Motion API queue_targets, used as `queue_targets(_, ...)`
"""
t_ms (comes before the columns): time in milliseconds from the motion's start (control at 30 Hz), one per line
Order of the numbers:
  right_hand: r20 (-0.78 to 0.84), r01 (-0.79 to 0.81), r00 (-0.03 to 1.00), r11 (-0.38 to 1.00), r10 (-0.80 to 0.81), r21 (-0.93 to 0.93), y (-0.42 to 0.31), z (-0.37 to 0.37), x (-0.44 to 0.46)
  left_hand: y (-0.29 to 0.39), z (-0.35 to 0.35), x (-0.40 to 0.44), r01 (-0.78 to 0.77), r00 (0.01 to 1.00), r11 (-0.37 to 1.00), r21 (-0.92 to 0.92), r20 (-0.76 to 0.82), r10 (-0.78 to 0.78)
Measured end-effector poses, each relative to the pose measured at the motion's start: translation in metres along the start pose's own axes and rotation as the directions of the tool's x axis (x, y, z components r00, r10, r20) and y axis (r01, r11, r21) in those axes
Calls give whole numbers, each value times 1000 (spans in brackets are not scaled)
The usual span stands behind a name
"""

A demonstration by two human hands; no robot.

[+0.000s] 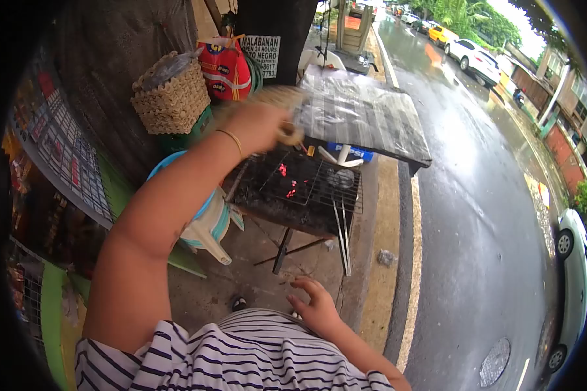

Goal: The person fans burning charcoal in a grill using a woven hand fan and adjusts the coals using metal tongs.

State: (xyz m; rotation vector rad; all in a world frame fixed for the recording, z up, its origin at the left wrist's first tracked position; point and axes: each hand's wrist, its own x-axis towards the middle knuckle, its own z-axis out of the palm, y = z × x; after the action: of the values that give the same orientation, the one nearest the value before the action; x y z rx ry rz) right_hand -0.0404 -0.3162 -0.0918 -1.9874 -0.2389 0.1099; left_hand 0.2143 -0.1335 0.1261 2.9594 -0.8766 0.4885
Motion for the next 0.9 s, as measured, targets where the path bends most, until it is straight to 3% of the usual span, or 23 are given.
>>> queue_targets(33, 2, -63, 998, 997, 63, 33, 4, -3, 1, 10, 3, 9, -255, 967, 887, -384, -105, 232)
queue_targets(100, 18, -211, 977, 972, 211, 104, 12, -5, -8, 5, 9, 36, 52, 934, 524, -850, 227, 276)
queue_targets(133, 24, -277, 961, 947, 277, 164, 15, -7, -11, -1, 11, 45, 55, 917, 854, -517, 365, 161)
queue_targets(167, 1, -243, 970, 962, 245, 128, 13, -11, -11, -10, 9, 58, 32, 907, 997, -63, 422, -2)
queue_targets(233, -35, -184, 982, 981, 186, 61, 10, -18, -18, 0, 4, 60, -83, 941, 984, 156, 338, 26)
queue_targets(267, -59, -123, 991, 991, 120, -57, 21, -18, -20, 12, 9, 57, -203, 950, 976, -84, 226, 217)
queue_targets(300, -69, -198, 977, 980, 199, 23, 25, -19, -20, 23, 11, 54, -334, 924, 890, -311, 80, 374)
queue_targets(400, -69, -350, 920, 886, 387, 305, 34, -20, -24, 2, 21, 59, -98, 976, 992, -85, 188, 112)
queue_targets(433, -98, -304, 938, 924, 333, 232, 32, -26, -23, -2, 18, 65, -15, 981, 1000, 0, 193, 15)
queue_targets(500, -133, -214, 965, 972, 225, 92, 27, -34, -21, 7, 15, 72, -34, 947, 972, 230, 317, -42)
queue_targets(567, -168, -195, 967, 981, 192, 1, 30, -36, -17, 15, 25, 57, -354, 933, 920, -170, 5, 360)
queue_targets(600, -178, -194, 967, 980, 183, -48, 32, -36, -19, 12, 27, 57, -276, 956, 946, -169, 51, 288)
queue_targets(700, -83, -349, 919, 892, 386, 288, 29, -39, -14, -8, 27, 56, -13, 989, 988, -157, 147, 36)
queue_targets(733, -121, -298, 935, 924, 333, 238, 20, -42, -12, -16, 23, 60, 81, 971, 971, 226, 203, -128)
queue_targets(767, -168, -233, 953, 966, 250, 113, 22, -45, -10, -16, 30, 54, 124, 982, 985, 121, 131, -140)
queue_targets(833, -235, -109, 969, 985, 75, -134, 27, -44, -7, 19, 8, 31, -182, 975, 947, -264, 77, 209)
queue_targets(867, -250, -152, 961, 982, 119, -115, 24, -43, -4, 19, 11, 35, -384, 819, 543, -746, -4, 573)
queue_targets(900, -258, -168, 954, 985, 151, -47, 21, -43, 0, 6, 22, 38, -352, 891, 658, -665, -25, 452)
